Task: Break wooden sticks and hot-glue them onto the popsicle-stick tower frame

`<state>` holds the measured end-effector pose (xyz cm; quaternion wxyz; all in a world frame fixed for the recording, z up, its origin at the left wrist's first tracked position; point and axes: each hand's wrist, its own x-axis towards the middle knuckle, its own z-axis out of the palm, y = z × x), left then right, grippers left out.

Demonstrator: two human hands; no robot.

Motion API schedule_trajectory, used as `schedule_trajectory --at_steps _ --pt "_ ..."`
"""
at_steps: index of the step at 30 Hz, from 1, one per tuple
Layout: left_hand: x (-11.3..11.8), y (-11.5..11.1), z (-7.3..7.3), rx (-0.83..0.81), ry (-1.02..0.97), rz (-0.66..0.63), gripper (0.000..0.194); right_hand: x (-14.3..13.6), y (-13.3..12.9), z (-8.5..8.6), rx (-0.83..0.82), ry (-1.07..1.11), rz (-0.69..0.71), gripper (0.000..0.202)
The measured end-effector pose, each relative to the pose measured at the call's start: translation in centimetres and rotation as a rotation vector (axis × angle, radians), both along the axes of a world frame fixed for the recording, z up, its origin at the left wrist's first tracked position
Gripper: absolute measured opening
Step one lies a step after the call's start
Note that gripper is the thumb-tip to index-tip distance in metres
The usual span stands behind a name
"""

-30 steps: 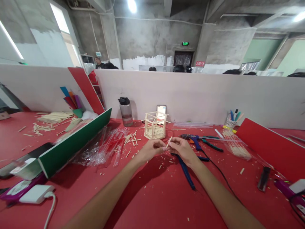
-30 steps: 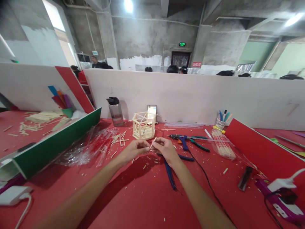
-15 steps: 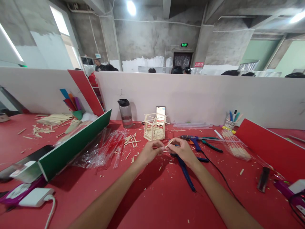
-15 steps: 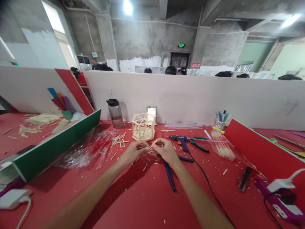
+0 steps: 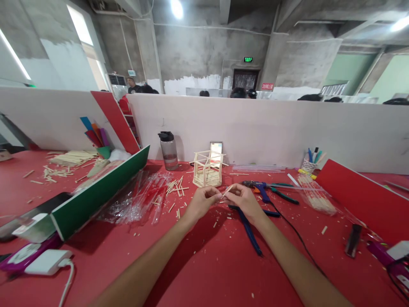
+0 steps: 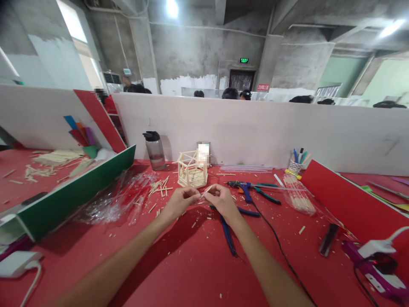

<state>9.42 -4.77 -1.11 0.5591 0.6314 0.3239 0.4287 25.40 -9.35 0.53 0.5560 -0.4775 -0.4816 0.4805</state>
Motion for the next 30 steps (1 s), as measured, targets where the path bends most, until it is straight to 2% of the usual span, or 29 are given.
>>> schedule_trajectory --at_steps 10,19,26,30 --pt "0.2 -0.5 0.5 0.094 0.025 0.051 0.019 -0.1 0.4 -0.7 -0.005 0.114 -0.091 0.029" --pt "0.3 -0.8 0.8 0.03 -0.032 0.022 0.026 0.0 0.1 -0.3 0.077 -0.061 -0.085 0.029" --pt "0.2 -0.8 0.0 -0.051 -0.162 -0.036 0.029 -0.1 0.0 0.0 0.083 0.1 -0.072 0.034" --pt "0.4 -0.9 -0.2 -0.148 -0.265 -0.038 0.032 -0.2 0.0 -0.2 0.098 0.093 -0.047 0.035"
